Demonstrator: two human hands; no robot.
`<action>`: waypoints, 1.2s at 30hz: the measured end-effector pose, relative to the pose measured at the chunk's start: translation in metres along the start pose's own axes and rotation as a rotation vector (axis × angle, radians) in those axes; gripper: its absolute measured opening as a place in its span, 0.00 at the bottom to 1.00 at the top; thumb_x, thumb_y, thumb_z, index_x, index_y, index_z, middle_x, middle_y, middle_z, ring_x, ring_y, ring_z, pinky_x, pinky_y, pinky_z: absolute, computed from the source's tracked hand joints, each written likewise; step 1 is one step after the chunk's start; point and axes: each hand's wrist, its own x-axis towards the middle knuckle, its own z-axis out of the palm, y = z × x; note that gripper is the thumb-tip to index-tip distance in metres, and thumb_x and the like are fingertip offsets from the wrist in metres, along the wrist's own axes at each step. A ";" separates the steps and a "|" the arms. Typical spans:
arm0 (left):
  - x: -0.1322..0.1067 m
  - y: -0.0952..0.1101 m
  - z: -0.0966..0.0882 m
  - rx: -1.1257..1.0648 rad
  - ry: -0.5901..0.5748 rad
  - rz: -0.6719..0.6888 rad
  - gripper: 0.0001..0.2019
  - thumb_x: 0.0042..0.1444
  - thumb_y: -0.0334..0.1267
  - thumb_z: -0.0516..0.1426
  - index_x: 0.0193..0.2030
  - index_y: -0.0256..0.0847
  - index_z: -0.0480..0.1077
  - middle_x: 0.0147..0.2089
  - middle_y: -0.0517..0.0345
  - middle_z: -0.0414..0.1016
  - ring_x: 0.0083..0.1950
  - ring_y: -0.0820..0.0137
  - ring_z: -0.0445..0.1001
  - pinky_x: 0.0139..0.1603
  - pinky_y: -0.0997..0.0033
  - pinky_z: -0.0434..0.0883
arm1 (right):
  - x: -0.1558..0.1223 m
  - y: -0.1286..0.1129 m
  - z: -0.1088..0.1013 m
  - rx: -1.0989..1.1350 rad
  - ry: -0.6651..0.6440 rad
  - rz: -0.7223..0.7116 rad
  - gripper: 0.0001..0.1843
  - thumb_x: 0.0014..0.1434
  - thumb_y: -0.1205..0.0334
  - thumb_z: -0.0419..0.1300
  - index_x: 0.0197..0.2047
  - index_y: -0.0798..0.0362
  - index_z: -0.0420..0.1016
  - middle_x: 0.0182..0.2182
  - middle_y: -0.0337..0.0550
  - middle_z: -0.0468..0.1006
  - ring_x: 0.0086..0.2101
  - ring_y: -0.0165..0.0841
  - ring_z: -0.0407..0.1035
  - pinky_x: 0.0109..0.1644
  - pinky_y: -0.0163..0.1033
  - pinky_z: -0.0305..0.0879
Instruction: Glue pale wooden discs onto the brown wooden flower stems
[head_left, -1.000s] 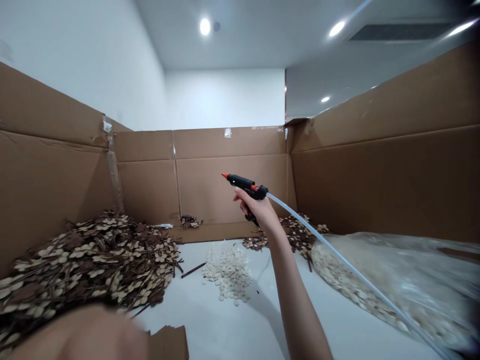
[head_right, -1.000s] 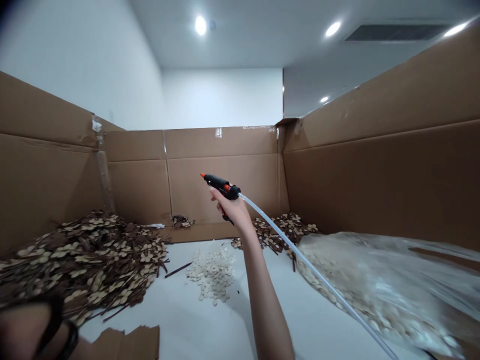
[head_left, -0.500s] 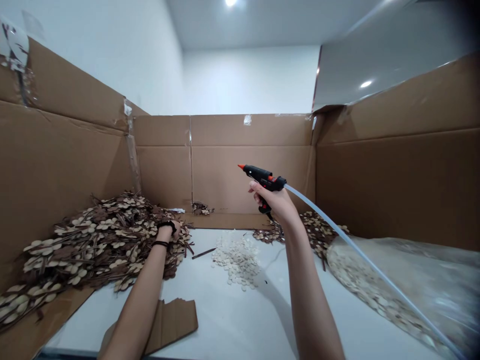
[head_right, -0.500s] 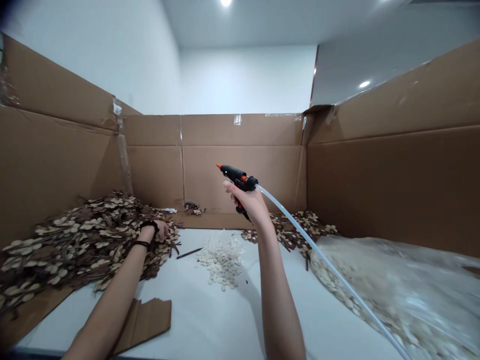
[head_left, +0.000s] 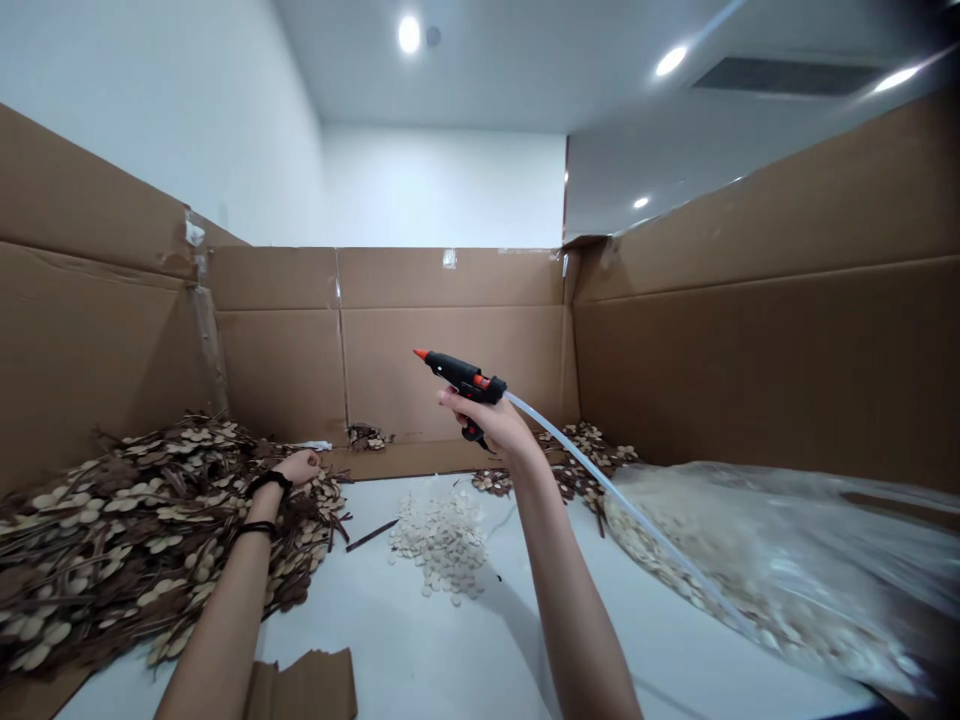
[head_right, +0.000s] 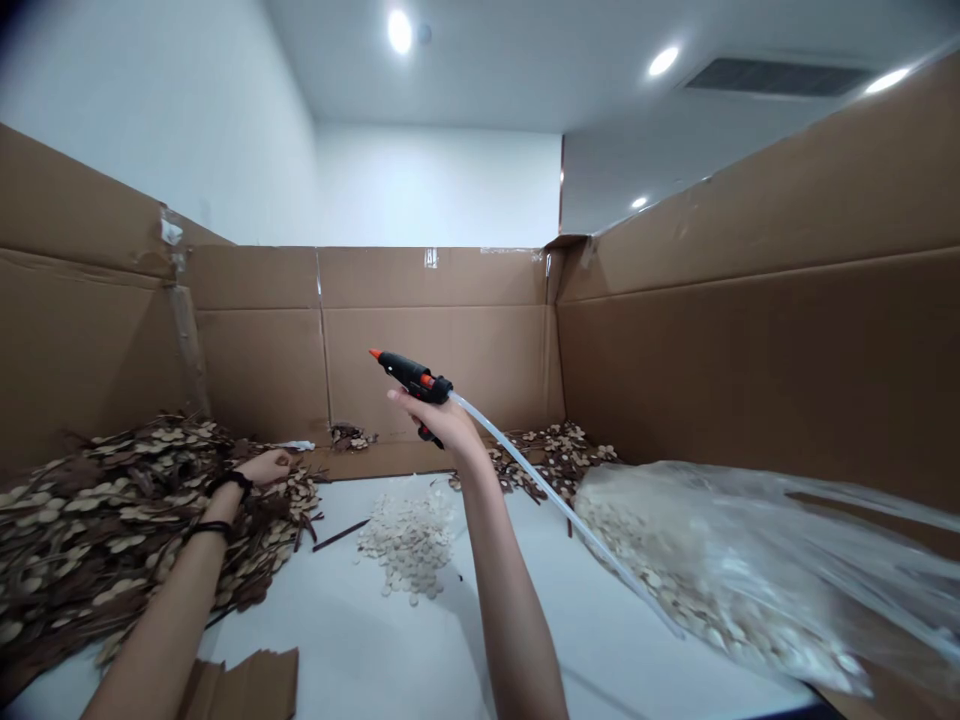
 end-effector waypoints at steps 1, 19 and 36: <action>-0.002 0.007 -0.004 -0.040 0.015 0.009 0.06 0.46 0.32 0.58 0.33 0.37 0.67 0.18 0.63 0.63 0.22 0.68 0.70 0.22 0.74 0.63 | 0.000 0.001 0.001 0.002 -0.013 0.000 0.20 0.46 0.44 0.64 0.33 0.52 0.71 0.21 0.36 0.64 0.22 0.27 0.57 0.25 0.35 0.52; -0.096 0.152 -0.014 -1.006 -0.024 0.462 0.19 0.55 0.37 0.58 0.53 0.34 0.68 0.55 0.46 0.72 0.48 0.65 0.75 0.58 0.64 0.69 | -0.005 -0.005 0.007 0.015 -0.018 0.010 0.23 0.50 0.38 0.59 0.30 0.52 0.67 0.21 0.37 0.63 0.23 0.27 0.57 0.25 0.34 0.52; -0.119 0.168 -0.013 -0.735 0.065 0.574 0.24 0.56 0.44 0.57 0.56 0.33 0.64 0.50 0.44 0.76 0.43 0.64 0.77 0.50 0.62 0.71 | -0.010 -0.008 -0.004 -0.009 -0.237 -0.118 0.31 0.53 0.32 0.52 0.32 0.55 0.74 0.21 0.38 0.63 0.21 0.26 0.56 0.23 0.33 0.52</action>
